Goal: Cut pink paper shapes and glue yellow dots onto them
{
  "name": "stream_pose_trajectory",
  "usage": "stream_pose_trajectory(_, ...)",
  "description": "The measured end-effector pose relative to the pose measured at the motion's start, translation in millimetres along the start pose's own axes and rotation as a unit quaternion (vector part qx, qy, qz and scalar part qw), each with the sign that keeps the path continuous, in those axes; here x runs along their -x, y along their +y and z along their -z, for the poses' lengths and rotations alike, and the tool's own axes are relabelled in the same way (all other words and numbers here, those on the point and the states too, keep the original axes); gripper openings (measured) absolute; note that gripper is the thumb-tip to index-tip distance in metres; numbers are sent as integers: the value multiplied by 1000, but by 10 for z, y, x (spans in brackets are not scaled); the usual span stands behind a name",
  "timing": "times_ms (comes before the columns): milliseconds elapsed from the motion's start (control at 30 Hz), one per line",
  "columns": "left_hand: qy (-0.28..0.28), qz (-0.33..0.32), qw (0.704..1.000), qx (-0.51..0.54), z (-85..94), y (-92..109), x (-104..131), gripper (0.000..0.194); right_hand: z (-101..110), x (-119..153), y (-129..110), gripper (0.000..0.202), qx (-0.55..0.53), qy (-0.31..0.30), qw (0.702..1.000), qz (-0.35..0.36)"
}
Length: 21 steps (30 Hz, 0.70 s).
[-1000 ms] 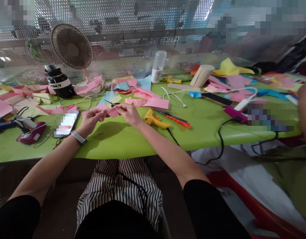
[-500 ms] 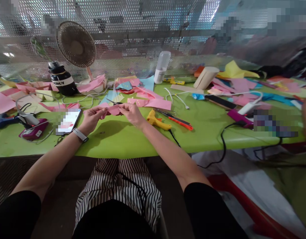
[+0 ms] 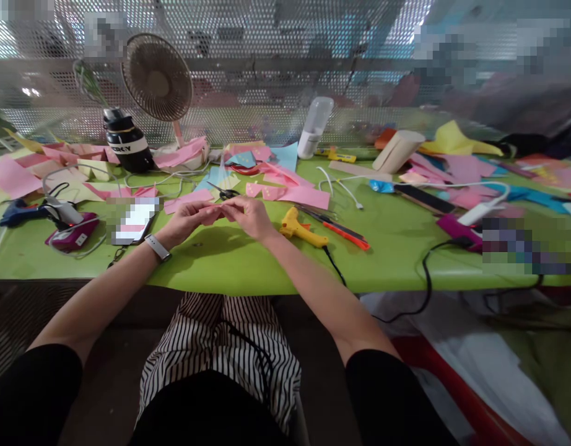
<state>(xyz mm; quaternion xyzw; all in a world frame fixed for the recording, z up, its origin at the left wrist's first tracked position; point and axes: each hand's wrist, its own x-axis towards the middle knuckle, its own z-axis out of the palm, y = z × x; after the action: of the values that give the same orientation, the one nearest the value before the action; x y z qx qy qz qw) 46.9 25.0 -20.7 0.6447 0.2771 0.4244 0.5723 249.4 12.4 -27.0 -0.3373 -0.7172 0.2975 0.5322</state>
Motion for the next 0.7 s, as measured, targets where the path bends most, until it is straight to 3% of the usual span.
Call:
stream_pose_trajectory(100,4,-7,1000,15,-6,2,3,33,16,-3,3,39,3,40,999,-1)
stream_pose_trajectory(233,63,-46,996,-38,-15,25,4,32,22,3,-17,41,-5,70,997,-14)
stream_pose_trajectory(433,43,-47,996,-65,-48,37,13,38,17,-1,-31,41,25,52,998,19)
stream_pose_trajectory(700,118,-87,987,-69,-42,44,-10,36,25,-12,-37,46,24,44,999,6)
